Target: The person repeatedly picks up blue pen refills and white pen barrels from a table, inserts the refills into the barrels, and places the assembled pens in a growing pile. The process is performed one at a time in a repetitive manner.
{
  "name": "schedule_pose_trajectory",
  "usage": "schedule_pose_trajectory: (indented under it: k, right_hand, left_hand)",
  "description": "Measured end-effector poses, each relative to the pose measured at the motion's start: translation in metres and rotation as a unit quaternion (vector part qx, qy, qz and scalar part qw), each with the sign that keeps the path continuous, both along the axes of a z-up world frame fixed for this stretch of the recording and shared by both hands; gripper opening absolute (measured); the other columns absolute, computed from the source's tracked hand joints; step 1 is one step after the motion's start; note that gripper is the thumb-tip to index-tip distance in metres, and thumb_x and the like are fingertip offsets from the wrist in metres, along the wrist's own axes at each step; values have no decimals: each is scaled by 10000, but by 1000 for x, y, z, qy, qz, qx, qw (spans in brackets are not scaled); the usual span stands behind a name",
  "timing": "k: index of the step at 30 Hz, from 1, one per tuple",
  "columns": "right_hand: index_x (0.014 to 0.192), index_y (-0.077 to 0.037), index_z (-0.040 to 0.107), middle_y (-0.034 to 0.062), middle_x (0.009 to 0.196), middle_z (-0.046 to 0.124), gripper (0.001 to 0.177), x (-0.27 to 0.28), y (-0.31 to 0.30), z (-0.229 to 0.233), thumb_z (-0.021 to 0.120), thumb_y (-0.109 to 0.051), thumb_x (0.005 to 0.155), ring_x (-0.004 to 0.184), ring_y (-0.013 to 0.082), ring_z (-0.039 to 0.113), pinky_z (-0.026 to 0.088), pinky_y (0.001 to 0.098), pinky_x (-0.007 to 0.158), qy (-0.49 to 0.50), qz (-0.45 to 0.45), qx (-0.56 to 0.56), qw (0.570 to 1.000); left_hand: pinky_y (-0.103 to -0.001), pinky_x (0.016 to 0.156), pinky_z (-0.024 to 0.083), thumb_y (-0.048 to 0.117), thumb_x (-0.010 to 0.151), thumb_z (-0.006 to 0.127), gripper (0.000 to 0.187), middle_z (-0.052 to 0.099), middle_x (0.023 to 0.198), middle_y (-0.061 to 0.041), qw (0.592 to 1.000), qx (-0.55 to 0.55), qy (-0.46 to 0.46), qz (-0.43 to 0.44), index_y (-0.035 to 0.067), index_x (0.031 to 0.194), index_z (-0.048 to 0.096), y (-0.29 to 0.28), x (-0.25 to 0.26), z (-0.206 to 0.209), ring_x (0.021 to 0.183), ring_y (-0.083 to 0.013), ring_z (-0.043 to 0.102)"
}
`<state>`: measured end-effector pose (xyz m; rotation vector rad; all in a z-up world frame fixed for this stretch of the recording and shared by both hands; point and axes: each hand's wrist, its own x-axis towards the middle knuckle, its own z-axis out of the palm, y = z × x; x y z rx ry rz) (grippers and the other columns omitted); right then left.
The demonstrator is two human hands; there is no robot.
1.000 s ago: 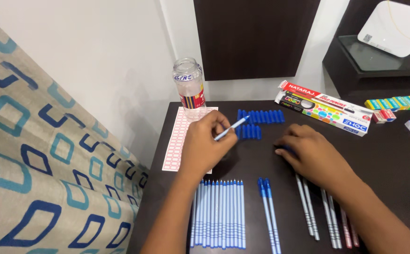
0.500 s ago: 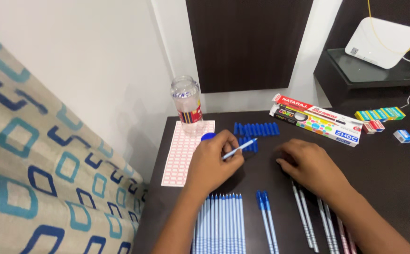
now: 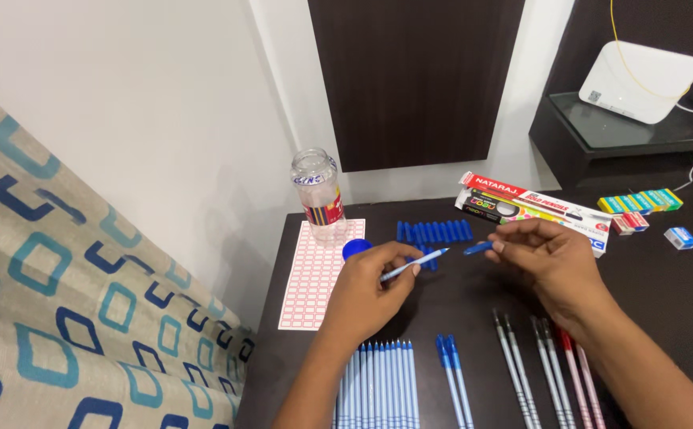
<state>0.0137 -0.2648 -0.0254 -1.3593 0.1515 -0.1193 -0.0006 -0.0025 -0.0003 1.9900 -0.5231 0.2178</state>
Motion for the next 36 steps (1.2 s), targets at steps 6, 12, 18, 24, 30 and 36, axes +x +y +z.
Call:
schedule_pose_trajectory:
  k: [6,12,18,24,30,36]
  right_hand:
    - [1062,47,669,140,1036,720,163,-4,2,0,643,75,904,968,204,726,623,356,927,-50,16,-6,999]
    - [1060,49,677,176,1033,729,173,-3,4,2,646,83,894,950,222,743,629,350,909,-62,21,-25,998]
    - [1052,52,671,174,1056,736,163,-4,3,1,647,84,895,940,232,746,621,341,904,-73,15,-37,997]
    - [1053,53,674,178,1050,737,166,-4,1,1,653,87,892,936,223,741,618,336,901,-84,27,-29,996]
    - [1059,56,673,175,1050,734,171,-4,4,-1,651,89,892,929,219,742,621,333,901,-77,26,-22,996]
    - [1057,56,673,173,1063,737,163,-5,4,0,646,86,899,929,214,744,620,325,897,-90,32,-28,995]
  left_hand:
    - [-289,581,519,169,904,716,203,693,800,-56,1000,7,18,-15,70,1078,748,-3,-4,1,661,-141,645]
    - [-278,626,551,171,903,716,199,724,858,-55,1000,-4,19,-21,71,1072,748,-4,-3,2,748,-135,693]
    - [-290,630,543,171,904,710,203,737,866,-57,999,10,34,-15,71,1076,747,-4,-5,5,731,-147,692]
    - [-276,651,567,160,915,710,200,733,893,-58,999,-14,25,-27,65,1087,740,-5,-5,4,770,-135,705]
    - [-280,648,557,162,915,709,198,737,892,-61,999,-7,37,-24,72,1088,739,-5,-4,4,773,-138,705]
    - [-293,682,550,151,918,712,195,738,908,-72,999,-7,0,-32,61,1090,735,-4,-3,3,803,-160,712]
